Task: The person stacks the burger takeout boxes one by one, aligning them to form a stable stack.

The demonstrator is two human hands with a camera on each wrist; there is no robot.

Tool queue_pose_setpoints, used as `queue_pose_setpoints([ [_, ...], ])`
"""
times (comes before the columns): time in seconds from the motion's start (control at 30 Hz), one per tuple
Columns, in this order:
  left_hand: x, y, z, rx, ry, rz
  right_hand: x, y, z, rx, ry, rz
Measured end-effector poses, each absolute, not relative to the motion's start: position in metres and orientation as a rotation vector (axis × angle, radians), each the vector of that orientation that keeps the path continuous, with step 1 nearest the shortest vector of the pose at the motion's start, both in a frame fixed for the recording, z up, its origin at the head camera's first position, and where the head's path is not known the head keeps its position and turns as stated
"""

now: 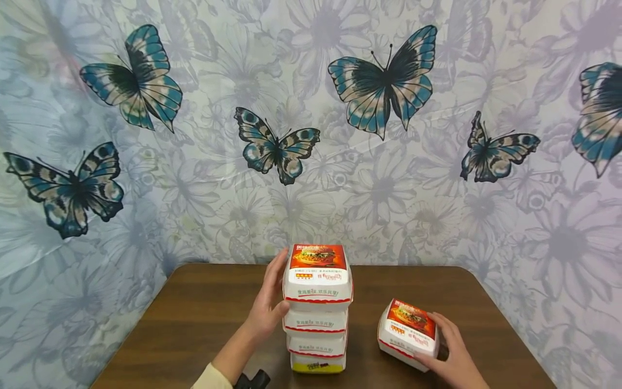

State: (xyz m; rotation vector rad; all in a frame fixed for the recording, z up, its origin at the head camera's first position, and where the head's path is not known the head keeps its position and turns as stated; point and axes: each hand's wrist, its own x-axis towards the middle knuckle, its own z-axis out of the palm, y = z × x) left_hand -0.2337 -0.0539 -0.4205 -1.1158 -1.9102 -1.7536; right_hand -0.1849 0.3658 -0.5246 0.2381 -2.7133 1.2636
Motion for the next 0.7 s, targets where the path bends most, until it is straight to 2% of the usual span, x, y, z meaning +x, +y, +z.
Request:
queue_pose_setpoints([
  [0.33, -0.234, -0.052, -0.419, -1.146, -1.882, -1.736, -0.186, 0.355, -0.472, 0.277, -2.548, 1.138],
  [0.7, -0.235, -0.053, -0.419, -1.124, -1.894, -1.724, -0.195, 0.316, -0.371, 0.486, -2.384, 1.432],
])
